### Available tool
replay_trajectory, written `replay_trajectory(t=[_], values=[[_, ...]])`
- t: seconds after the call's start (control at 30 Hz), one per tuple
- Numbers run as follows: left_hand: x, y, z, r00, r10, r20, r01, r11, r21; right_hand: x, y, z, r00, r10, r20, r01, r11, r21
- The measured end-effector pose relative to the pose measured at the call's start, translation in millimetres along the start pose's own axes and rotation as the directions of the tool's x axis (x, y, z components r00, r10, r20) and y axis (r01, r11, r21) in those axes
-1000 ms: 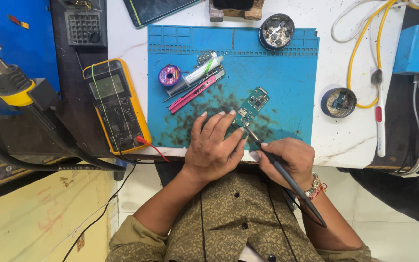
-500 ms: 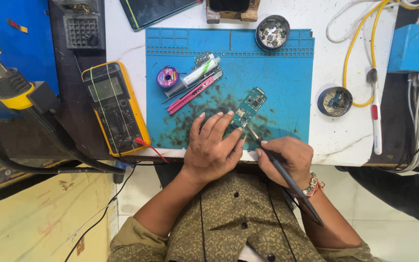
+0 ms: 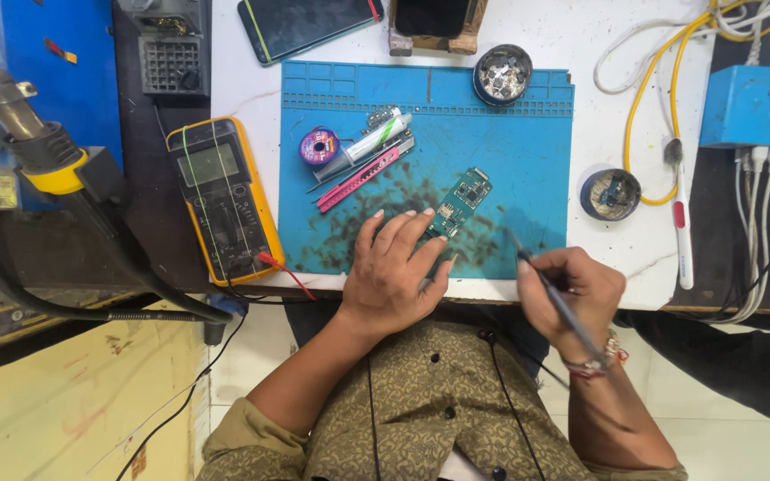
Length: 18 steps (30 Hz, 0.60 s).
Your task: The person uses a soldering iron to work on a green circuit board placed on a blue mat. They then apply a substance from a small green container using a brush and later use a hot air gun on the board. The workspace includes a multimeter, tweezers, and other electronic tools.
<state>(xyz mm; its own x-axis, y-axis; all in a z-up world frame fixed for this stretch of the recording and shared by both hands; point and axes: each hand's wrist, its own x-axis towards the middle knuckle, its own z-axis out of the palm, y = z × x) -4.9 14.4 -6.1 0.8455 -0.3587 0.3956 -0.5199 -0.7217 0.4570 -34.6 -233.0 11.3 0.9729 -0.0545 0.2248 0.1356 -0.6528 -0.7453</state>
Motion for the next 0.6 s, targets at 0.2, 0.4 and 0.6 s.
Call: replay_trajectory(t=[0.2, 0.4, 0.6], values=[[-4, -3, 0, 0.999, 0.009, -0.045, -0.013, 0.997, -0.073, 13, -13, 8, 0.999, 0.042, -0.008, -0.04, 0.983, 0.179], [-14, -9, -12, 0.995, 0.102, 0.0, -0.09, 0.874, -0.478, 75, -80, 35, 0.96, -0.268, 0.08, 0.247, 0.947, 0.206], [-38, 1, -34, 0.975, 0.083, 0.207, 0.16, 0.386, -0.909, 190, -152, 121, 0.684, -0.72, 0.119, 0.703, 0.694, 0.155]])
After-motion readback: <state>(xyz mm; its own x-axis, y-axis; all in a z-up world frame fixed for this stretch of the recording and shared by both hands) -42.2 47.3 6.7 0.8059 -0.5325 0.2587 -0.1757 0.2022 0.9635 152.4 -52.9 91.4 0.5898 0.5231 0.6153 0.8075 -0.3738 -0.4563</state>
